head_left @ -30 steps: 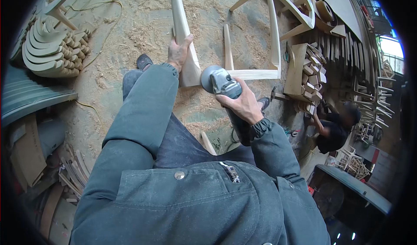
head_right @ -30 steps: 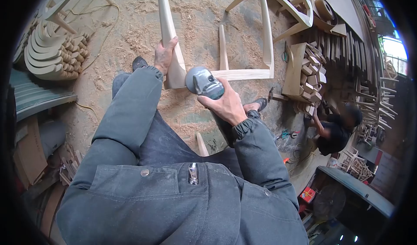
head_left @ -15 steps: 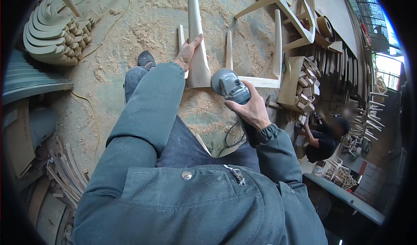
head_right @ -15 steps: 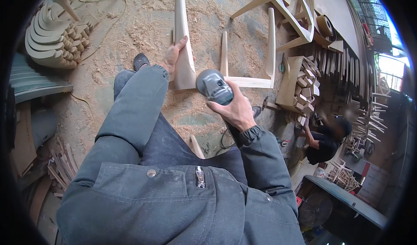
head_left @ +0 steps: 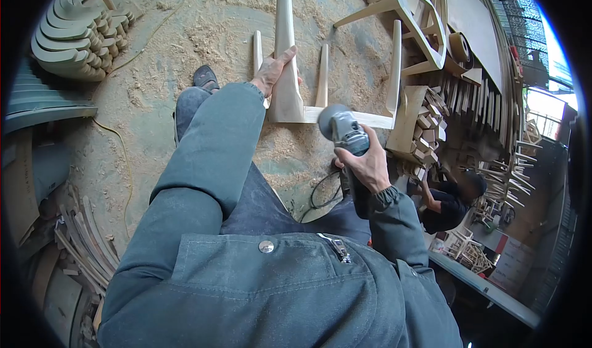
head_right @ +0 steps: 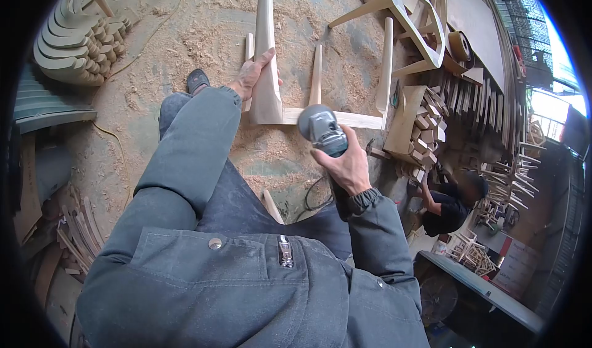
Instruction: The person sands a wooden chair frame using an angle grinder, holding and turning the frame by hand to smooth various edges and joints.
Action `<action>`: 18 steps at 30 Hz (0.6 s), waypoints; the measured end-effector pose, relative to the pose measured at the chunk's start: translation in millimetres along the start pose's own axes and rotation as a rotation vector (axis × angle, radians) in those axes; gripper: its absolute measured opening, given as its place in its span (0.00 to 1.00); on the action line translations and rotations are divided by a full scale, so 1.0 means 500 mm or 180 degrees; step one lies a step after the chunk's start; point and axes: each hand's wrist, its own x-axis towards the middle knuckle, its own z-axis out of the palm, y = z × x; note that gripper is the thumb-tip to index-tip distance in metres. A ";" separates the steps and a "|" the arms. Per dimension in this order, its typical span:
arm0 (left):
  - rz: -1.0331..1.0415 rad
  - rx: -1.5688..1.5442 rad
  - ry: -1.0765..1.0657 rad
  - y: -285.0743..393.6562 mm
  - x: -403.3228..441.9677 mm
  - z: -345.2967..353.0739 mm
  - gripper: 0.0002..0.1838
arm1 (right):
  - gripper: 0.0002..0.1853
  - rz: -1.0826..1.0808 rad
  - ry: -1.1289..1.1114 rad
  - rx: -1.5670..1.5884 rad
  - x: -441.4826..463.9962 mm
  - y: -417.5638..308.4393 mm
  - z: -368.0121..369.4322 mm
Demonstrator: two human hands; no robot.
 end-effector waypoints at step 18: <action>0.0727 0.0313 0.0550 -0.002 -0.008 0.028 0.40 | 0.47 0.0771 0.0092 0.1527 -0.032 0.024 0.017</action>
